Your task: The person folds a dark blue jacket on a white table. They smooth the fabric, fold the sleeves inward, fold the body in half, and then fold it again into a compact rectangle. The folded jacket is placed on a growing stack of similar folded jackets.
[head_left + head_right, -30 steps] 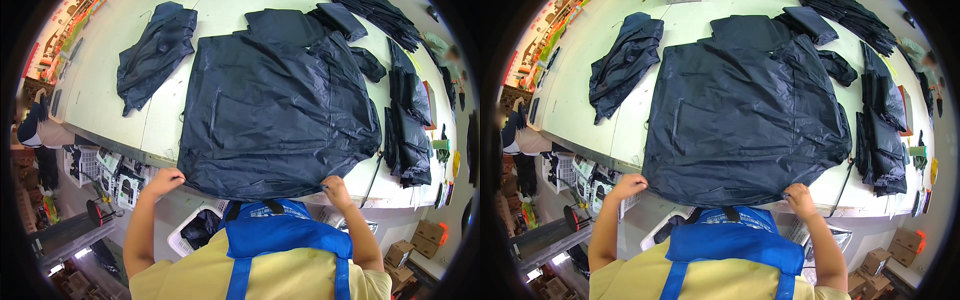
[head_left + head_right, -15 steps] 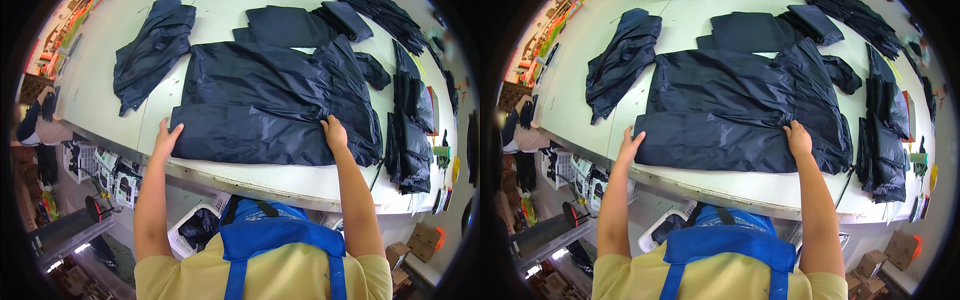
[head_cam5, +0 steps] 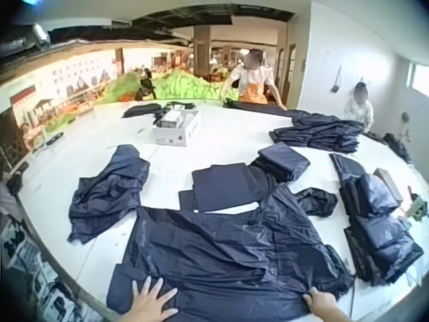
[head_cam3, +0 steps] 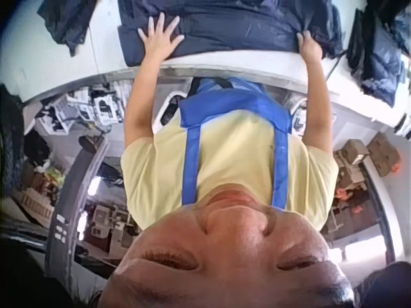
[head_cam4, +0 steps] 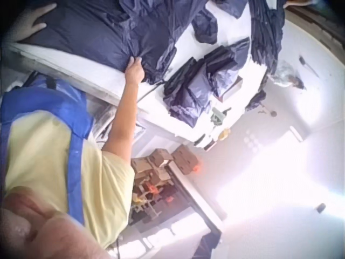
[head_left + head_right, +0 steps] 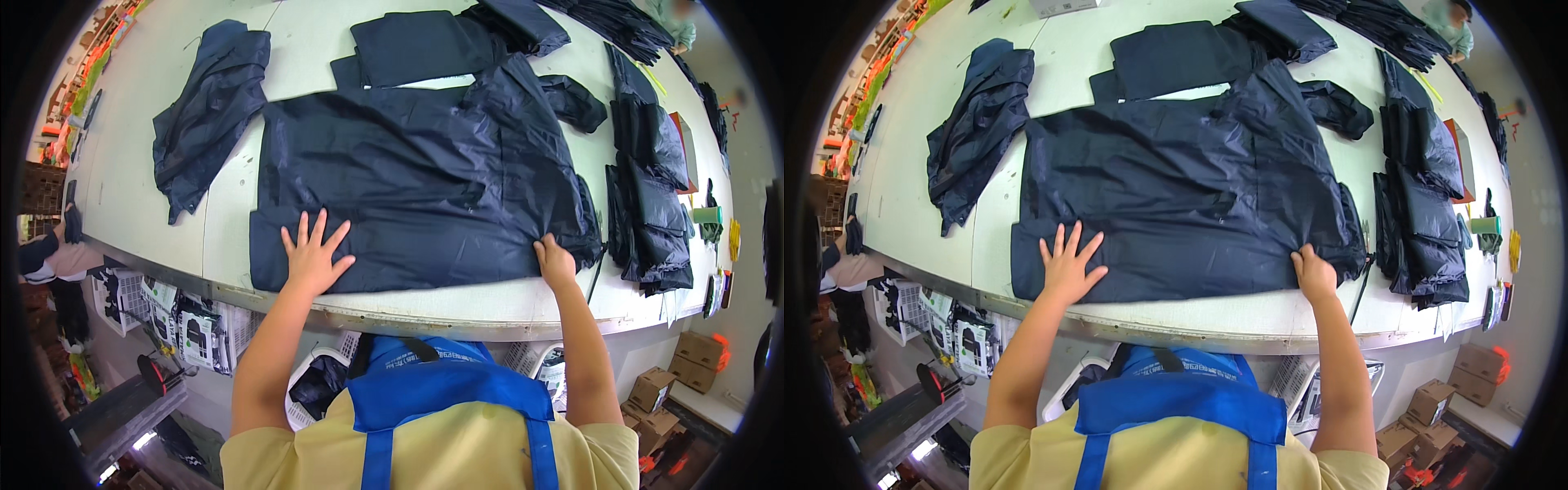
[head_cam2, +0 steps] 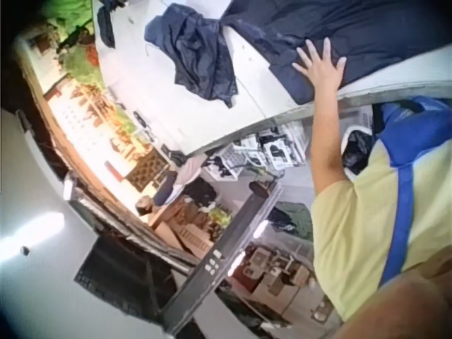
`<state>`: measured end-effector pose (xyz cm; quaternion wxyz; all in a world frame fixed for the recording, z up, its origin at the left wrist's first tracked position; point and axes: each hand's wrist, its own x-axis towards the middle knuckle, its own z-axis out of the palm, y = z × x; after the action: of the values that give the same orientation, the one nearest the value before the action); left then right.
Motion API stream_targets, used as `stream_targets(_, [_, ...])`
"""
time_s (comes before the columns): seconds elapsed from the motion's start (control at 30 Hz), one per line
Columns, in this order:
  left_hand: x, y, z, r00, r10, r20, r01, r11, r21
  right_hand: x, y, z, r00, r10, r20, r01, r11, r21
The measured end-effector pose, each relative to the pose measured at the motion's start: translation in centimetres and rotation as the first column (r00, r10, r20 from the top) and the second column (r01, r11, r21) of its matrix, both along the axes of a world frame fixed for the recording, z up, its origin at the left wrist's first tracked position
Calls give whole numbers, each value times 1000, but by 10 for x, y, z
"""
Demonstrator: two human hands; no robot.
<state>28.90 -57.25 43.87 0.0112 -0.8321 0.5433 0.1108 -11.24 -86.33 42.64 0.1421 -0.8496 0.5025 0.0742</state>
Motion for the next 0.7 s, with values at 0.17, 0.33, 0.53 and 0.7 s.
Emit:
stream_targets(0.17, [-8,32,16,996,-21,-83,26,998,54,-2,-2,55,924,311,-221,-178,864,472])
stream_targets(0.33, [-8,31,19,998,-27,-65,34,995,97,106,-92,78,914,42,403,69,964,-258])
stream_targets(0.53, [-2,33,4,994,-103,-31,104,994,18,191,-235,7,792,-425,439,263,885,383])
stream_targets(0.7, [-5,35,2,997,-68,-35,69,997,26,130,-256,-15,532,-580,616,360,814,456])
